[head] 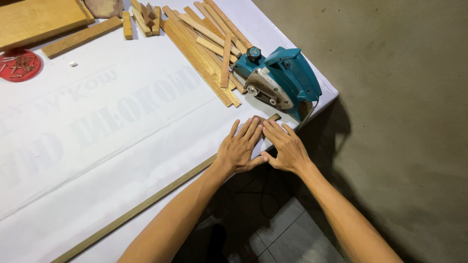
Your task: Using power tools and hand tools to sand, plane, and assemble wooden components.
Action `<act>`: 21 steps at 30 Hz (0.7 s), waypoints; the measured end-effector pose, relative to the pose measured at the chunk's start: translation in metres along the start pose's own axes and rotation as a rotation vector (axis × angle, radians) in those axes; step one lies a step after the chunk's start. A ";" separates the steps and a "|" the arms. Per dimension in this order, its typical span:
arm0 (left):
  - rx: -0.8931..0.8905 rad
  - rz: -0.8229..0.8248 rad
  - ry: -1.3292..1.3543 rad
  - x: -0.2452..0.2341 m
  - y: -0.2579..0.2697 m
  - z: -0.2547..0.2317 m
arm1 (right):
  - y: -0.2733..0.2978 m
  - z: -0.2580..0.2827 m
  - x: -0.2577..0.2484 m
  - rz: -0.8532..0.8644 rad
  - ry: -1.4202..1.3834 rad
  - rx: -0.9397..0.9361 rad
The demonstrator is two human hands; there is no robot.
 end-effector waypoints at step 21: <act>-0.085 -0.004 -0.003 -0.105 0.200 0.052 | -0.004 0.222 0.008 -0.004 -0.154 -0.142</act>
Point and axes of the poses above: each hand's wrist, its own y-axis away from the middle knuckle, its own x-axis out of the palm, z = x × y, the point moved 10 cm from there along -y, towards the middle knuckle, and after that the axes turned 13 degrees about -z, right-handed, at the moved point
